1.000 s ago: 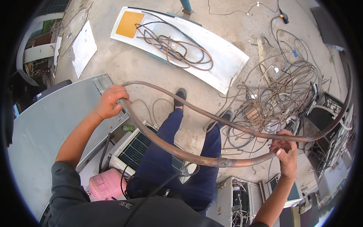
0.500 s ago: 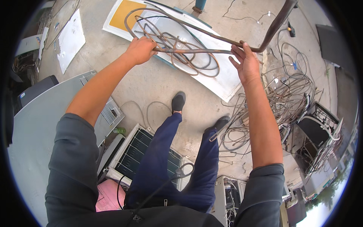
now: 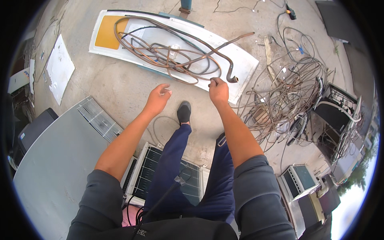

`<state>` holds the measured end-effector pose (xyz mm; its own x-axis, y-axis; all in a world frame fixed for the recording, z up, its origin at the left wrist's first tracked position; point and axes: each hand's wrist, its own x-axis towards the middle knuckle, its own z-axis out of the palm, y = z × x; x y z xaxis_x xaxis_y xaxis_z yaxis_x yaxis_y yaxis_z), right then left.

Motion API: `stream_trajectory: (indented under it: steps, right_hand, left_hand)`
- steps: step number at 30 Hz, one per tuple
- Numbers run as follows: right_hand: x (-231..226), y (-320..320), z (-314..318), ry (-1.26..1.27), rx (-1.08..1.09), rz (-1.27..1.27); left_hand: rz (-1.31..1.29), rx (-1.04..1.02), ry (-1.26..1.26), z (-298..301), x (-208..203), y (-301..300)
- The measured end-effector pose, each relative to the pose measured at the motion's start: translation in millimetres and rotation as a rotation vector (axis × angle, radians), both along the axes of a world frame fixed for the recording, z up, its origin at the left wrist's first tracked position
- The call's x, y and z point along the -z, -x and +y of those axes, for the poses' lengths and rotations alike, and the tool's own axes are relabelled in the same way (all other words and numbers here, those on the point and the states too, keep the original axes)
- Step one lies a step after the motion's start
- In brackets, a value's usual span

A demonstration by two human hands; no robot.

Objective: The person untangles and sorts a large pile of mixed cables and wires on the floor, separating them into smaller bundles and placing them on a nearby white surface. They handle multiple cable types, including power cords and thinner wires, and move around the cluttered area to gather and organize the materials.

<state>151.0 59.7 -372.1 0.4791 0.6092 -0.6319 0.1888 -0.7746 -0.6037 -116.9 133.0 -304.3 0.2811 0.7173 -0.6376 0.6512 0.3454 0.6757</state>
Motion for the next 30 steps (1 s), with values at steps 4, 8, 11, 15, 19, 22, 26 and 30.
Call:
stream_trajectory:
  steps: [4, 8, 11, 15, 19, 22, 26, 30]
  right_hand:
    - [-7.9, -26.0, -14.2, 0.293, 0.945, 0.237]
    - [-26.8, -58.7, 11.9, 0.113, 0.747, 0.808]
    - [-28.3, -53.4, 49.4, 0.102, 0.579, 0.846]
    - [-44.1, -24.7, 53.7, 0.098, 0.686, 0.616]
    - [-64.8, 50.6, 22.1, 0.055, 0.739, 0.416]
    - [-76.6, 103.5, 3.9, 0.038, 0.780, 0.343]
    - [-81.2, 123.3, 4.5, 0.109, 0.933, 0.462]
    - [-88.3, 111.1, 19.2, 0.145, 1.087, 0.601]
  left_hand:
    - [-0.224, -0.282, 0.215, 3.1, -31.0, -11.8]
    - [-0.147, -0.292, 0.301, -8.3, -51.8, -23.4]
    - [-0.146, -0.255, 0.341, -32.6, -62.9, -32.5]
    - [-0.163, -0.260, 0.433, -63.8, -78.8, -45.9]
    - [-0.171, -0.329, 0.464, -80.0, -91.9, -47.1]
    - [-0.193, -0.450, 0.529, -84.0, -95.8, -37.5]
    - [-0.171, -0.514, 0.541, -89.4, -92.2, -23.5]
    - [-0.135, -0.522, 0.561, -96.3, -89.3, -24.1]
